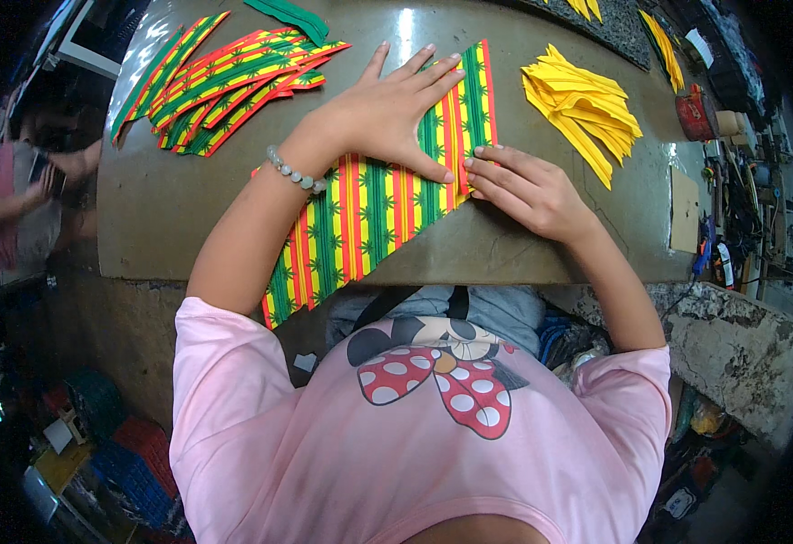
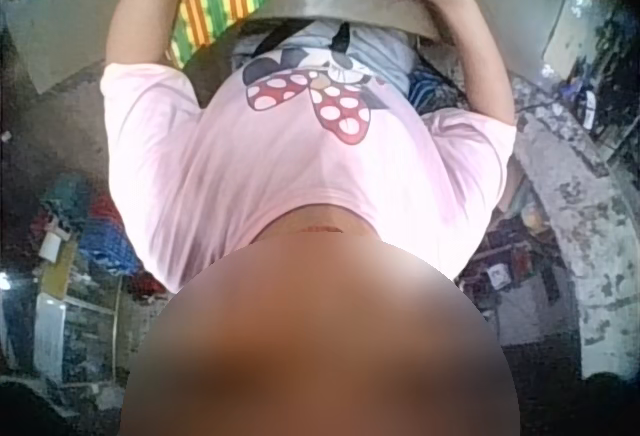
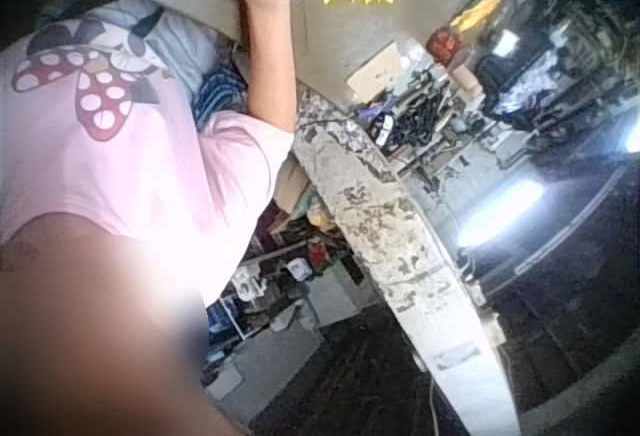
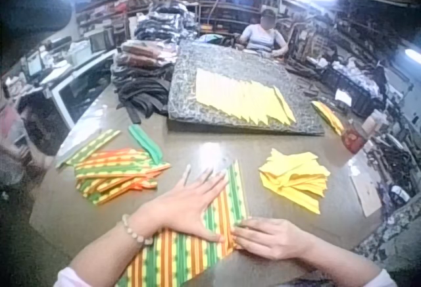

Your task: The person assembles a decorative item by folding a patterned fabric piece and attaching yellow fabric strips to its edges. They smooth the folds, align the strips, and secure them using a small container of adhesive. The finished item is placed on a foam mat.

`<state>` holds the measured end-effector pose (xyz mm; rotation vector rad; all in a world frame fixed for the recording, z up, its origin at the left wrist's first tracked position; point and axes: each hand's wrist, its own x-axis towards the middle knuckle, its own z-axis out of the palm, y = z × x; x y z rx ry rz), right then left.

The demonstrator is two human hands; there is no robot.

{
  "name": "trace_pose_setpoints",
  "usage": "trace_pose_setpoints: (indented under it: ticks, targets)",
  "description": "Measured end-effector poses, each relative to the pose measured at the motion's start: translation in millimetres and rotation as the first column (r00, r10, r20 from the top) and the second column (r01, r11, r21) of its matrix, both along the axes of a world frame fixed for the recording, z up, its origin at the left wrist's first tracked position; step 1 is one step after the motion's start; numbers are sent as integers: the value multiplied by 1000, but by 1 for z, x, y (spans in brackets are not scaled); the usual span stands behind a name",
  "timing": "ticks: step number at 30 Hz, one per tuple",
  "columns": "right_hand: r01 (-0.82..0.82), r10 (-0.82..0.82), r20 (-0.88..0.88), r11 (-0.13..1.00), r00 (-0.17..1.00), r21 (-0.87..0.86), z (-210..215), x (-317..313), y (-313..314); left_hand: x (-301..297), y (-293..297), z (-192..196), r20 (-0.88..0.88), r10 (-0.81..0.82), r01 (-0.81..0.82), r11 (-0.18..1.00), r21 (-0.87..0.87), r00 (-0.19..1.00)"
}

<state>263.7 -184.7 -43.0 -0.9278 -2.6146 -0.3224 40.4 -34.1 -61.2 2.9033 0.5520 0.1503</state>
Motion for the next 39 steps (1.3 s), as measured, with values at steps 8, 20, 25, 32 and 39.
trace_pose_setpoints:
  ticks: [8, 20, 25, 32, 39]
  targets:
    - [84, -118, -275, 988, 954, -132, 6, -6, 2, 3, -5, 2, -20, 53, -53, 999, 1, 998]
    - [58, -105, -256, 982, 961, -182, 0, -8, 2, 5, -15, -1, 3, 116, -116, 992, 45, 993]
    - [34, -100, -261, 969, 960, -246, -7, -5, -3, 6, -13, -4, 5, 116, -116, 992, 48, 993]
    - [40, -101, -236, 968, 967, -249, -8, -6, -2, 5, -11, -10, 101, 85, -90, 995, 48, 991]
    - [77, -159, -177, 914, 971, -399, 2, -7, 18, 6, -11, -12, 103, 75, -80, 996, 46, 992]
